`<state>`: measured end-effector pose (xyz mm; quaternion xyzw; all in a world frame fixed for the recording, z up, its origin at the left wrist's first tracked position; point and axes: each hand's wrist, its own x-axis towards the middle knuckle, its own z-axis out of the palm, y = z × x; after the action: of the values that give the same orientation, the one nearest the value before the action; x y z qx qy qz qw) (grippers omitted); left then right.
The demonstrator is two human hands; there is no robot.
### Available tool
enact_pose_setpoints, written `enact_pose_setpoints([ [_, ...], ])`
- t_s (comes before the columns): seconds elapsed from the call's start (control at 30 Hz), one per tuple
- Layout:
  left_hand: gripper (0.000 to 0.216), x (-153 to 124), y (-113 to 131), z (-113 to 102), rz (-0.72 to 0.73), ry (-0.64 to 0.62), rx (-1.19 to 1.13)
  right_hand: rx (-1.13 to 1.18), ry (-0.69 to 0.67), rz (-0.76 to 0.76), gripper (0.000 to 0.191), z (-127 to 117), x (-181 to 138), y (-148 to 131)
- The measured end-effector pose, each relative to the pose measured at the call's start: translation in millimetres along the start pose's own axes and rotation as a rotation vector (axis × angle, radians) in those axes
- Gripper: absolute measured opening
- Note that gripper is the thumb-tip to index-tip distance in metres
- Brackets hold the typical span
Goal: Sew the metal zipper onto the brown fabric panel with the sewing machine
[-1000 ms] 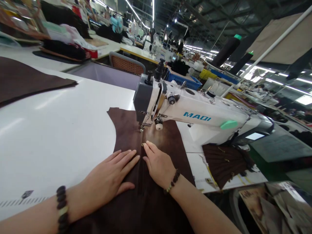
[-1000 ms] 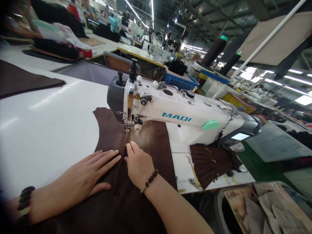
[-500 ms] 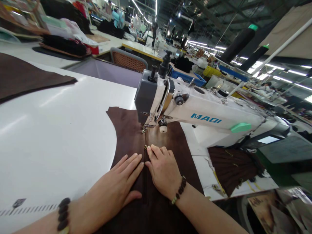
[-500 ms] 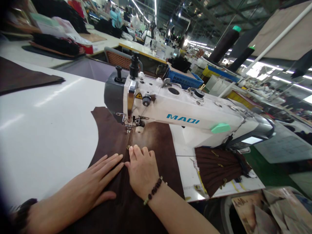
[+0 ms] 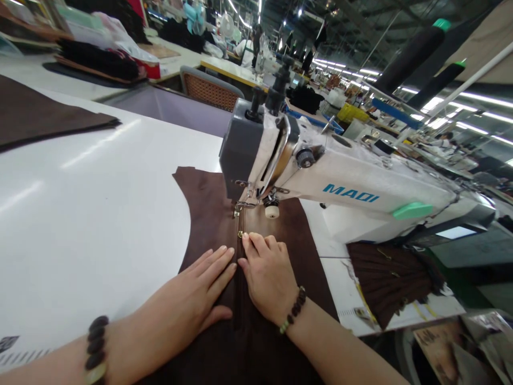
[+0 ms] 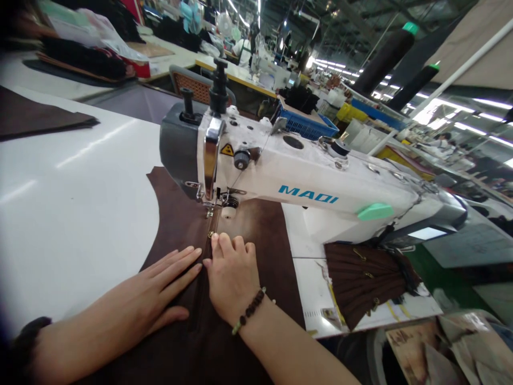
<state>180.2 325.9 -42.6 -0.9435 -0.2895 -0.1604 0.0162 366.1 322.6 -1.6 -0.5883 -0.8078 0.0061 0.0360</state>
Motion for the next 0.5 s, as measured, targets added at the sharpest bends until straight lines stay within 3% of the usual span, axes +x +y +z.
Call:
enact_pose_setpoints([
  [0.5, 0.057, 26, -31, -2, 0.055, -0.023, 0.094, 0.042, 0.012, 0.065, 0.045, 5, 34, 9],
])
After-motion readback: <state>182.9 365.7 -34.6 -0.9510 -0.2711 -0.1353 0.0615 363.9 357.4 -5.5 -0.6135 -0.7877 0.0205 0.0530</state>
